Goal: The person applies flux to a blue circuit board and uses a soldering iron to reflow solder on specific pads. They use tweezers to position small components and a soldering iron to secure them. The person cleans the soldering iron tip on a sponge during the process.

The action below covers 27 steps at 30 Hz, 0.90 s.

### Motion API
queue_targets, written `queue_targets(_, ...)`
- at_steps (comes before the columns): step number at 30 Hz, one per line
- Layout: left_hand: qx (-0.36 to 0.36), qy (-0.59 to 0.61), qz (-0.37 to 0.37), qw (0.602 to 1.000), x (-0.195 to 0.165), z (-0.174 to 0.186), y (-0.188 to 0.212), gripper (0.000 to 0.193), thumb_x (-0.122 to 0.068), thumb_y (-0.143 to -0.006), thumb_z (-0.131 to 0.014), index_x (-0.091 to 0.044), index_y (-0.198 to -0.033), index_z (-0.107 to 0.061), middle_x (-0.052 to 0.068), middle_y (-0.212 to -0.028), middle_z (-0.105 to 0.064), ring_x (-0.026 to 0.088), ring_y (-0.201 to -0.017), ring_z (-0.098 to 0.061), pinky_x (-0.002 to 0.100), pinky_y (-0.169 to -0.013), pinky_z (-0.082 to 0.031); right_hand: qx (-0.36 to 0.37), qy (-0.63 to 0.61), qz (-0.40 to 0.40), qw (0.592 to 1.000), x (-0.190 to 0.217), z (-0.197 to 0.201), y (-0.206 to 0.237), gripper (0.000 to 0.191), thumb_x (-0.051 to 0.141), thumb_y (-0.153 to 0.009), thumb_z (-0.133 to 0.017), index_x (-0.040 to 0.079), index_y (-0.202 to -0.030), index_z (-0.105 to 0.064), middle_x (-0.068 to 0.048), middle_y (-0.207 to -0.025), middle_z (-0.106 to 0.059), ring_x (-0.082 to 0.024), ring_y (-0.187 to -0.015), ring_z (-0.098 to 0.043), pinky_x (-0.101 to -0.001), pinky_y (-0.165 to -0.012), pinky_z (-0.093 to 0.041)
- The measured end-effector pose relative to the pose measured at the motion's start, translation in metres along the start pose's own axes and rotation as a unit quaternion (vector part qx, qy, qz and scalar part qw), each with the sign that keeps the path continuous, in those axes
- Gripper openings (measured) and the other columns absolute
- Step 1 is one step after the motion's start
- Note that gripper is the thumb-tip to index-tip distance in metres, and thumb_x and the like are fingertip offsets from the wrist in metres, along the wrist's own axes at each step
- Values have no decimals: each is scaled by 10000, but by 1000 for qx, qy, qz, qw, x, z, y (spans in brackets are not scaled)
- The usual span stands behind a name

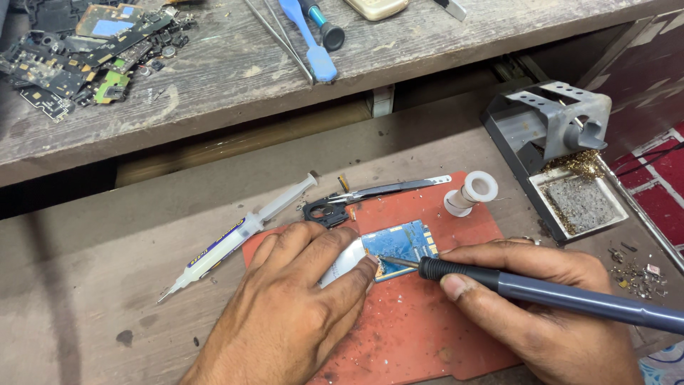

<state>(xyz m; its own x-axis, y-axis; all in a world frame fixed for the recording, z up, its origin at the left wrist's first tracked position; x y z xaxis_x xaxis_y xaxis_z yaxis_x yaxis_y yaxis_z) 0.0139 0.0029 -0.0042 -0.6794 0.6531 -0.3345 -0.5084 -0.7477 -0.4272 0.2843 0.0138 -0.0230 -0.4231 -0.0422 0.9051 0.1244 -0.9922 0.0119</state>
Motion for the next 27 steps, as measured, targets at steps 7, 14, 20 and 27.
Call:
queue_targets(7, 16, -57, -28, 998, 0, 1, 4, 406, -161, -782, -689, -42, -1166, -736, 192, -1276, -642, 361, -1170, -569, 497, -1013, -447, -4, 6, -6, 1000, 1, -1, 1, 260, 116, -819, -851, 58, -1071, -824, -90, -933, -818, -118, -806, -761, -260, -700, -631)
queue_targets(14, 1, -9, -3, 1000, 2, -1, 3, 328, -192, -854, -705, -73, -1158, -735, 136, -1247, -646, 341, -1153, -557, 501, -936, -418, -3, -10, 0, 1000, 1, -2, 0, 262, 111, -827, -849, 53, -1080, -818, -91, -939, -819, -113, -820, -758, -257, -710, -634)
queue_targets(20, 4, -21, -3, 1000, 0, 1, 2, 342, -199, -806, -718, -67, -1120, -748, 143, -1230, -648, 344, -1153, -559, 496, -917, -422, -2, 9, -5, 1000, 1, -1, 0, 265, 121, -813, -857, 59, -1068, -823, -87, -931, -818, -115, -807, -763, -257, -697, -632)
queue_targets(27, -3, -26, -3, 1000, -1, 1, 2, 333, -199, -812, -718, -69, -1117, -747, 148, -1234, -644, 348, -1166, -556, 497, -932, -425, 0, 10, -17, 1000, 2, -1, 0, 266, 129, -813, -858, 63, -1069, -827, -86, -932, -822, -117, -810, -770, -260, -702, -635)
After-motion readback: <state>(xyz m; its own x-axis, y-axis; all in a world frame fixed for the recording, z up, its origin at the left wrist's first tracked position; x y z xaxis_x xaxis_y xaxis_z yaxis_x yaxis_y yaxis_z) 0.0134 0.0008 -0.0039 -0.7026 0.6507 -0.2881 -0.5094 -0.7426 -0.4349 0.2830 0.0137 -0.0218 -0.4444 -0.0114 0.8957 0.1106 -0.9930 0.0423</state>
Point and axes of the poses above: each hand's wrist, its own y-axis away from the middle knuckle, its own z-axis out of the back of the hand, x = y × z, the point moved 1 cm from there along -y, towards the middle knuckle
